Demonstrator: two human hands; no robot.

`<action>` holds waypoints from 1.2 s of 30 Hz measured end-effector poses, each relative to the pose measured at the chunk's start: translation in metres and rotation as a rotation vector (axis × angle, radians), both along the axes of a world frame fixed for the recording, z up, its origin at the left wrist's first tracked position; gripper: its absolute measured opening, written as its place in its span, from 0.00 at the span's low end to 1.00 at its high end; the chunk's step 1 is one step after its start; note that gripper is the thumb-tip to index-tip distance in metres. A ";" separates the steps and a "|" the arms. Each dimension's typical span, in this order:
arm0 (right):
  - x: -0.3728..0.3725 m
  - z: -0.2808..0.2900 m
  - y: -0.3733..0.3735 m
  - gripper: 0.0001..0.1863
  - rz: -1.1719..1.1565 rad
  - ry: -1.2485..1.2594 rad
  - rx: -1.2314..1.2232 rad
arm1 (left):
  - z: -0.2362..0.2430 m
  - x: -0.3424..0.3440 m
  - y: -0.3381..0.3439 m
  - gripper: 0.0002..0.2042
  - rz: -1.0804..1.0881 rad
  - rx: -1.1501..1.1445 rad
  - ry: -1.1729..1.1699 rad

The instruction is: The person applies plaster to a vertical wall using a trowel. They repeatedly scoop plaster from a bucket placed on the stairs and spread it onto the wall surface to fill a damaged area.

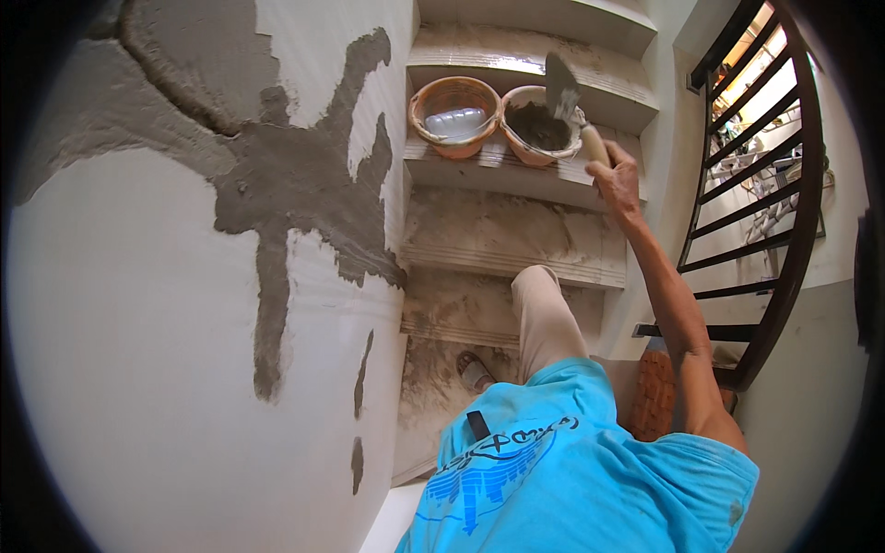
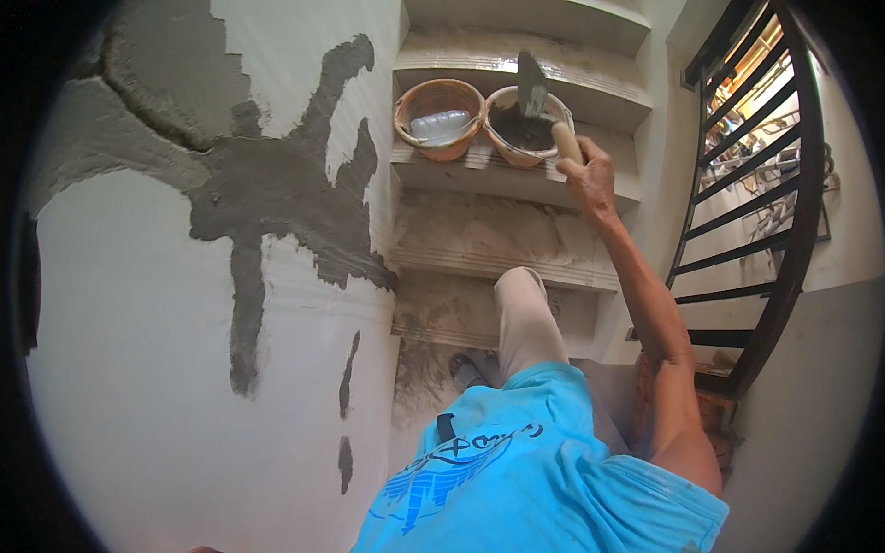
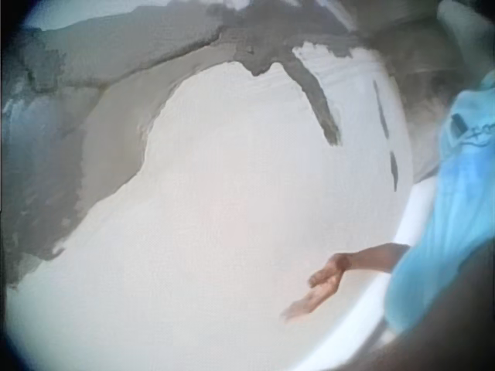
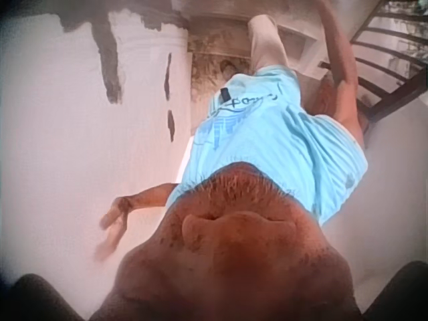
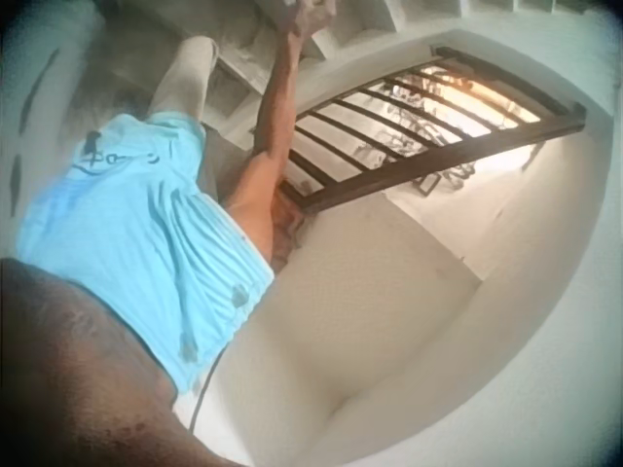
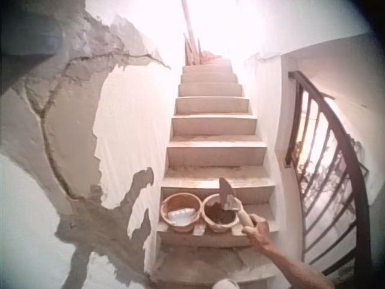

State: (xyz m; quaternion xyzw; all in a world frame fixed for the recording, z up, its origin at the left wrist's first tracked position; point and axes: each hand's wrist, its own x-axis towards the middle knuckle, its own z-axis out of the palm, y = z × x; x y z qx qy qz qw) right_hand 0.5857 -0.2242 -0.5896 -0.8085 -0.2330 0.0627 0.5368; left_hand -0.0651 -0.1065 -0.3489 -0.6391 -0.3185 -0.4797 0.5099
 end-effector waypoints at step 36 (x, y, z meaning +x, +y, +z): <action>0.138 -0.121 0.014 0.11 0.157 0.641 -0.224 | -0.049 0.102 0.008 0.20 -0.009 -0.379 0.118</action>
